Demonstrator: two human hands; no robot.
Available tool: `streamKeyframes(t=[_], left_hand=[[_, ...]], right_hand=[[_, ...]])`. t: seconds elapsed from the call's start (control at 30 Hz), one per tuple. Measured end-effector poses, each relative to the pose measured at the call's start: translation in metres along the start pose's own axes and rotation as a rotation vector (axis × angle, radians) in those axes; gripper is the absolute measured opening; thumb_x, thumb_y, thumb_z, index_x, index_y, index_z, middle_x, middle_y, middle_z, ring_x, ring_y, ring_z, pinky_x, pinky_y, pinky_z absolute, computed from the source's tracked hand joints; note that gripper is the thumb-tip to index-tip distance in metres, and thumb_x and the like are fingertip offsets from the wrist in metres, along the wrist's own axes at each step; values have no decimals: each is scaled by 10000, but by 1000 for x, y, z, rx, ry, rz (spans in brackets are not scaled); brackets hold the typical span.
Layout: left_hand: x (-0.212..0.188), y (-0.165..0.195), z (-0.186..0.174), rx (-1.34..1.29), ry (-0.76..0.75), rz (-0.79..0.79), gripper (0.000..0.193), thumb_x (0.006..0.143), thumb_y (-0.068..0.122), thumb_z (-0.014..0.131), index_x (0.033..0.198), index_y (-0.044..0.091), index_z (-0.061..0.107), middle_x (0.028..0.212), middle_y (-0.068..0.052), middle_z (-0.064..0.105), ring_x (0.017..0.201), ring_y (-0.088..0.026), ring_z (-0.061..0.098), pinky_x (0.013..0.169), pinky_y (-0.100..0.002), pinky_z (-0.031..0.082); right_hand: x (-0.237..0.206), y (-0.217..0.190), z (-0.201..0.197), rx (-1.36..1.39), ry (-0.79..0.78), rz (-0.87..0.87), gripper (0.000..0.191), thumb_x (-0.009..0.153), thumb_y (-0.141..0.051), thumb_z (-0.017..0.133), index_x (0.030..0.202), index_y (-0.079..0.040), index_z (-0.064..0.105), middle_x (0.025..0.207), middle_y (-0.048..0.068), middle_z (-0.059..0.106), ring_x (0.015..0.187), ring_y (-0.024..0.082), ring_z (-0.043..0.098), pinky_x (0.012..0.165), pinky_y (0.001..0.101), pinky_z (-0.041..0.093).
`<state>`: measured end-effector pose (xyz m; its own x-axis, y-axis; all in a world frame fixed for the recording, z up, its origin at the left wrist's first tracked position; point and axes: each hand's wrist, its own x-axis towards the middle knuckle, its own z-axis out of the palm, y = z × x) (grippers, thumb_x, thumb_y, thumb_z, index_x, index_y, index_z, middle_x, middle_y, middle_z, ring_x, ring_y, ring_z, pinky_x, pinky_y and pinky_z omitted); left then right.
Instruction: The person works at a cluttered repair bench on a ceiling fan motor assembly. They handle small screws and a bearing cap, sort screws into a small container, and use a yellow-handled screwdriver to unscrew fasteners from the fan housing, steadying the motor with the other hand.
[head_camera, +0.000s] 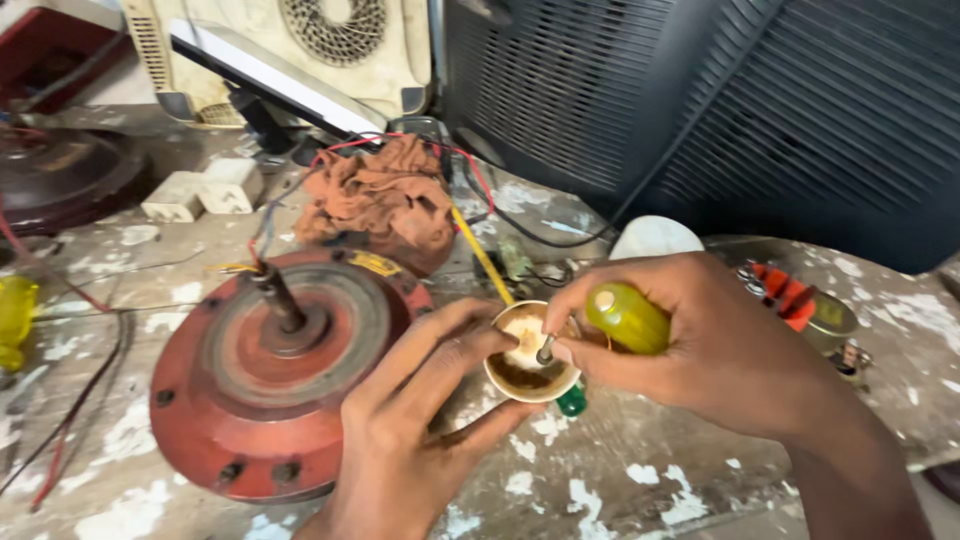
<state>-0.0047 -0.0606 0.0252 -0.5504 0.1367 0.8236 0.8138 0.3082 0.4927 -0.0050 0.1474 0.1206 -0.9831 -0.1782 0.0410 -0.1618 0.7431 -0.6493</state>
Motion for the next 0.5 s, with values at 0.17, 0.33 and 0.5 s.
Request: streamKeyframes(t=[0.17,0.33,0.5], left_hand=[[2,0,-12,-25,2,14,620,721,122,926,1260,37,632,1268,-135,701,1172,-276,731,957,-350,610],[-1,-3,-32,-76,-99,-78,653,708,127,942,1282,43,642,1248,-112,731,1170,-252,756,958,-339,607],[-7,-12,-73,-109,-195,-3,672,694,109,921,1288,17,619,1257,-127,725,1182,-250,728,992,-359,571]], right_hand=[[10,-4,2,121,-20,-114,226,810,-152,820,1029,-96,816,629,-5,687,571,64,558,467,245,471],[17,0,8,102,-23,-116,239,816,-154,845,1039,-93,785,658,6,618,562,79,509,454,255,425],[26,-4,17,351,-88,-302,189,922,-109,758,1081,-7,745,686,25,695,558,92,557,431,266,474]])
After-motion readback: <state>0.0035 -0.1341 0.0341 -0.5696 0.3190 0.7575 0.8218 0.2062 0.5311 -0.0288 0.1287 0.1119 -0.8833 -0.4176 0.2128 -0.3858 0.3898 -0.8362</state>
